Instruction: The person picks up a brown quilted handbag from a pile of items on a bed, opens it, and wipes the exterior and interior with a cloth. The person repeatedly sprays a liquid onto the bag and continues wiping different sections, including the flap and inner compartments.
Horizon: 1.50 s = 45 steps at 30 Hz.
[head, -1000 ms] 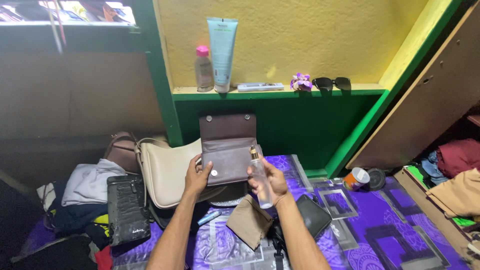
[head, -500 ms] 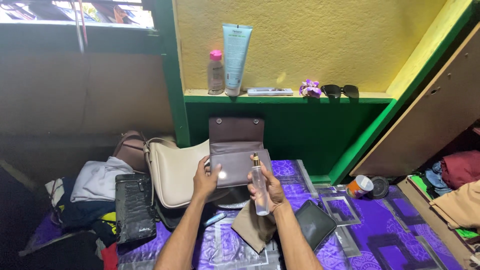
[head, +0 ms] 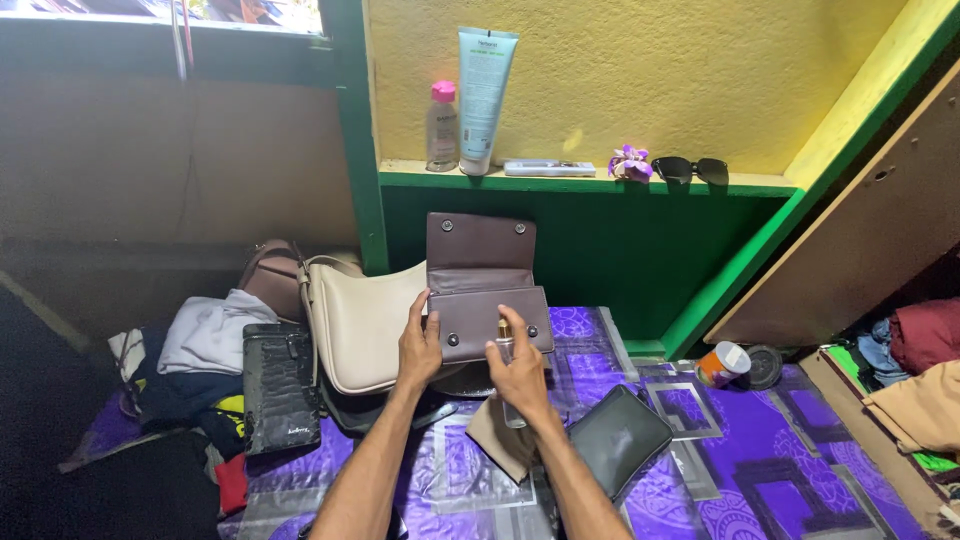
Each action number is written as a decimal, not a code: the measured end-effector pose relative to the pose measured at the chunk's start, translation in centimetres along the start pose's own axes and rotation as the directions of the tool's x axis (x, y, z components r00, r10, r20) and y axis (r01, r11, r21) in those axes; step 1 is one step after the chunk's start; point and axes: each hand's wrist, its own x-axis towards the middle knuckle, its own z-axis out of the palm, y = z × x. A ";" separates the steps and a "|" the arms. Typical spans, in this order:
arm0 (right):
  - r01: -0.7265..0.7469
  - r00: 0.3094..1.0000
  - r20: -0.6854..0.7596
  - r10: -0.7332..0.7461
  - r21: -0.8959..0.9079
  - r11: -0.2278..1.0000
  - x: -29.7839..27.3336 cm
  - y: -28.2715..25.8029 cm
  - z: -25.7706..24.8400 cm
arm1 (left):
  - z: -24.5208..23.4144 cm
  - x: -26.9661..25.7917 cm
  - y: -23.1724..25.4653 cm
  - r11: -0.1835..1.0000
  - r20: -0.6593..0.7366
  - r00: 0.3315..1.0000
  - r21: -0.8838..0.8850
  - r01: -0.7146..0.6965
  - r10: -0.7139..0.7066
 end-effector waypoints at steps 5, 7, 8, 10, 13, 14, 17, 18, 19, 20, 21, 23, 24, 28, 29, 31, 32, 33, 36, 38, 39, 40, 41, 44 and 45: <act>0.129 0.985 -0.092 -0.144 -0.152 0.980 -1.0 0.7 1.4 | 0.5 -0.1 -0.9 0.999 -0.013 0.999 0.002 -0.041 0.042; 0.127 0.984 -0.097 -0.153 -0.230 0.965 -1.2 1.6 1.9 | 0.6 -0.1 -1.4 0.998 -0.016 0.998 0.021 -0.065 0.066; 0.117 0.982 -0.111 -0.150 -0.263 0.958 -1.1 2.3 2.2 | 0.7 0.0 -1.6 0.996 -0.025 0.996 0.020 -0.083 0.084; 0.103 0.981 -0.126 -0.145 -0.295 0.950 -0.9 3.4 2.2 | 0.8 0.0 -1.6 0.995 -0.031 0.994 0.022 -0.101 0.102; 0.055 0.976 -0.192 -0.107 -0.260 0.964 -0.7 3.1 0.8 | 0.6 0.3 -1.6 0.991 -0.041 0.990 0.011 -0.134 0.135; 0.060 0.971 -0.211 -0.111 -0.232 0.971 -0.9 2.0 -0.3 | 0.6 0.4 -1.9 0.992 -0.038 0.991 0.015 -0.126 0.127; 0.050 0.962 -0.251 -0.110 -0.234 0.971 -0.5 1.5 -2.8 | 0.8 0.5 -2.5 0.995 -0.040 0.994 0.027 -0.099 0.100; 0.037 0.957 -0.268 -0.109 -0.261 0.964 -0.2 1.7 -3.5 | 0.8 0.6 -2.6 0.996 -0.050 0.996 0.036 -0.078 0.080; 0.033 0.957 -0.270 -0.106 -0.263 0.964 0.0 2.7 -3.7 | 0.8 0.5 -2.5 0.996 -0.045 0.996 0.034 -0.078 0.080; 0.028 0.958 -0.269 -0.098 -0.255 0.967 0.4 3.7 -3.9 | 0.7 0.6 -2.5 0.997 -0.041 0.997 0.042 -0.068 0.070; 0.023 0.959 -0.267 -0.091 -0.247 0.969 0.7 4.7 -4.0 | 0.7 0.6 -2.4 0.997 -0.037 0.998 0.050 -0.058 0.060; 0.004 0.953 -0.296 -0.072 -0.224 0.975 0.6 4.5 -4.9 | 0.6 0.5 -2.0 0.998 -0.033 0.998 0.051 -0.047 0.049; -0.014 0.946 -0.320 -0.052 -0.202 0.979 0.5 4.4 -5.3 | 0.5 0.4 -1.8 0.998 -0.033 0.999 0.053 -0.033 0.035; -0.003 0.910 -0.406 -0.078 -0.194 0.981 1.9 5.5 -6.9 | 0.6 0.6 -2.2 0.998 -0.032 0.999 0.052 -0.031 0.032; -0.006 0.900 -0.429 -0.074 -0.183 0.983 2.2 5.6 -7.3 | 0.5 0.6 -2.3 0.998 -0.040 0.999 0.058 -0.022 0.025; -0.014 0.891 -0.450 -0.067 -0.173 0.985 2.8 5.6 -8.0 | 0.5 0.7 -2.2 0.998 -0.045 0.999 0.064 -0.010 0.013; 0.001 0.889 -0.452 -0.076 -0.166 0.986 3.0 5.4 -8.3 | 0.5 0.8 -2.3 0.998 -0.048 0.999 0.065 -0.002 0.005; 0.015 0.887 -0.453 -0.086 -0.158 0.987 3.1 5.3 -8.7 | 0.5 0.8 -2.3 0.998 -0.051 0.999 0.066 0.006 -0.002; -0.027 0.902 -0.431 -0.033 -0.132 0.991 3.4 6.2 -9.1 | 0.5 1.0 -2.4 0.996 -0.054 0.997 0.071 0.053 -0.049; -0.028 0.898 -0.439 -0.036 -0.137 0.990 3.8 7.7 -9.0 | 0.7 0.7 -2.7 0.992 -0.063 0.993 0.074 0.104 -0.099; -0.025 0.892 -0.449 -0.041 -0.140 0.990 4.0 8.4 -8.9 | 0.8 0.7 -2.9 0.985 -0.073 0.987 0.079 0.151 -0.146; -0.027 0.893 -0.449 -0.039 -0.141 0.990 4.0 8.9 -8.8 | 0.8 0.7 -2.5 0.985 -0.072 0.986 0.079 0.153 -0.148; -0.028 0.891 -0.453 -0.042 -0.147 0.989 4.1 9.5 -8.6 | 0.7 0.6 -2.2 0.980 -0.079 0.981 0.072 0.183 -0.178; -0.038 0.892 -0.451 -0.034 -0.149 0.988 4.1 10.3 -8.3 | 0.7 0.8 -1.6 0.976 -0.090 0.975 0.060 0.210 -0.204; -0.049 0.897 -0.442 -0.021 -0.146 0.988 4.0 10.5 -8.2 | 0.7 0.8 -1.5 0.976 -0.094 0.974 0.056 0.212 -0.206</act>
